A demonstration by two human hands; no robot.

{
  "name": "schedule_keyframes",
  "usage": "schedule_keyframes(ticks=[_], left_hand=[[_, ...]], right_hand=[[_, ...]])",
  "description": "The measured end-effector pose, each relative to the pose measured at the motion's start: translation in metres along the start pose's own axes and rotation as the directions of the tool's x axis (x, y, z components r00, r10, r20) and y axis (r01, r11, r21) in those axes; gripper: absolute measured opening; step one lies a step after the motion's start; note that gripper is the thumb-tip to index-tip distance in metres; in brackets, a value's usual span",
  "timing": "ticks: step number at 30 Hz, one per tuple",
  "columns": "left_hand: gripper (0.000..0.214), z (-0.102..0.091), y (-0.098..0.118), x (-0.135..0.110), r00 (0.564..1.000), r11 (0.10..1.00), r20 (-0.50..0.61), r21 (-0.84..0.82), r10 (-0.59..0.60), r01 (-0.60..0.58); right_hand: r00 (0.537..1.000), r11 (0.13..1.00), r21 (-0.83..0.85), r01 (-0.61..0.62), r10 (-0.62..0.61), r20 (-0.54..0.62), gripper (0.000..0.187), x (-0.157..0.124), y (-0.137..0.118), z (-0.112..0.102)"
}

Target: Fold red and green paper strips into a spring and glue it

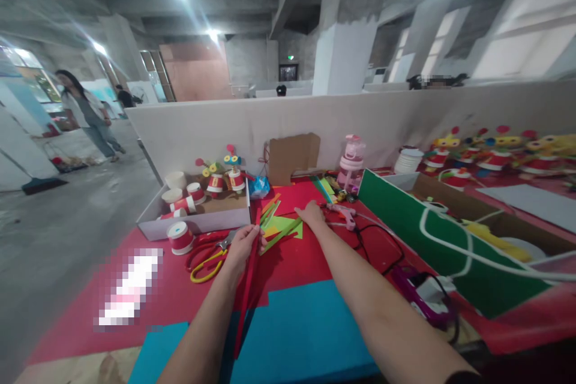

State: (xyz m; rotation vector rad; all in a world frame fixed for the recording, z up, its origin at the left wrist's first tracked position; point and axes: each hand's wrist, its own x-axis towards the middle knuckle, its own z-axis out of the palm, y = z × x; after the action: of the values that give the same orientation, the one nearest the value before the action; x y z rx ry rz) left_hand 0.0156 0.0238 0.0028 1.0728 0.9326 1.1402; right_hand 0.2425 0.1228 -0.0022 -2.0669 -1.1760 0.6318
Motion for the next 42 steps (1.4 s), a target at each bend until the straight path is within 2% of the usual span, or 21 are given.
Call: schedule_keyframes(ticks=[2,5,9,12,13,15,16,18,20,22,26,30,32,35,37,39,40,42], left_hand=[[0.039,0.000,0.001,-0.001,1.000,1.000,0.022,0.007,0.006,-0.006],[0.038,-0.002,0.002,-0.001,0.999,1.000,0.025,0.014,0.023,-0.023],[0.035,-0.002,0.003,-0.002,0.999,0.998,-0.007,-0.039,0.044,-0.044],[0.033,0.000,0.002,-0.003,1.000,0.995,0.017,-0.101,0.010,-0.008],[0.033,0.001,0.001,-0.003,0.999,0.994,0.035,-0.111,-0.006,0.010],[0.035,0.004,-0.002,-0.003,0.997,0.992,0.072,-0.118,-0.037,0.045],[0.036,0.005,-0.004,-0.004,0.995,0.992,0.081,-0.115,-0.050,0.060],[0.038,0.009,-0.006,-0.004,0.994,0.993,0.090,-0.088,-0.067,0.075],[0.037,0.013,-0.008,-0.006,0.991,0.997,0.120,-0.035,-0.065,0.070],[0.037,0.016,-0.008,-0.007,0.983,0.998,0.171,0.024,-0.063,0.060],[0.039,0.017,-0.008,-0.008,0.971,0.998,0.231,0.044,-0.063,0.054],[0.037,0.017,-0.006,-0.007,0.984,0.999,0.179,-0.039,-0.019,0.027],[0.037,0.018,-0.004,-0.007,0.991,0.997,0.131,-0.079,0.029,-0.019],[0.040,0.020,-0.002,-0.008,0.989,0.993,0.134,-0.101,0.069,-0.055],[0.039,0.021,-0.002,-0.009,0.984,0.996,0.173,-0.083,0.045,-0.031],[0.038,0.020,-0.004,-0.008,0.987,0.999,0.161,-0.041,0.015,-0.008],[0.038,0.020,-0.006,-0.007,0.991,1.000,0.130,-0.011,0.012,-0.011],[0.036,0.019,-0.009,-0.005,0.998,0.997,0.053,0.062,0.037,-0.040]], right_hand=[[1.000,1.000,0.014,-0.022,0.022,0.003,0.054,-0.004,-0.009,-0.002],[0.999,0.988,0.153,-0.007,0.000,0.046,0.040,-0.009,-0.019,-0.013],[0.987,0.924,0.378,0.055,-0.109,0.122,0.016,-0.025,-0.030,-0.034],[0.958,0.856,0.512,0.072,-0.203,0.205,0.011,-0.052,-0.031,-0.044],[0.938,0.831,0.554,0.060,-0.236,0.252,0.013,-0.064,-0.029,-0.046],[0.839,0.708,0.704,-0.054,-0.350,0.417,0.021,-0.091,-0.021,-0.044],[0.803,0.679,0.728,-0.093,-0.381,0.459,0.022,-0.104,-0.017,-0.042],[0.758,0.689,0.707,-0.159,-0.374,0.535,0.021,-0.126,-0.007,-0.036],[0.739,0.712,0.680,-0.175,-0.362,0.569,0.030,-0.141,0.001,-0.029],[0.752,0.728,0.672,-0.136,-0.366,0.549,0.038,-0.148,0.007,-0.024],[0.815,0.770,0.637,0.032,-0.389,0.429,0.035,-0.147,0.014,-0.019],[0.842,0.774,0.585,0.243,-0.467,0.269,0.029,-0.141,0.020,-0.018],[0.852,0.771,0.572,0.279,-0.473,0.223,0.027,-0.139,0.022,-0.017],[0.877,0.773,0.599,0.209,-0.419,0.235,0.025,-0.137,0.021,-0.014],[0.893,0.757,0.640,0.129,-0.369,0.257,0.025,-0.137,0.019,-0.012],[0.896,0.721,0.692,0.028,-0.325,0.303,0.024,-0.139,0.017,-0.011],[0.884,0.695,0.718,-0.033,-0.315,0.345,0.024,-0.141,0.016,-0.012],[0.831,0.641,0.752,-0.153,-0.328,0.449,0.023,-0.145,0.013,-0.013]])
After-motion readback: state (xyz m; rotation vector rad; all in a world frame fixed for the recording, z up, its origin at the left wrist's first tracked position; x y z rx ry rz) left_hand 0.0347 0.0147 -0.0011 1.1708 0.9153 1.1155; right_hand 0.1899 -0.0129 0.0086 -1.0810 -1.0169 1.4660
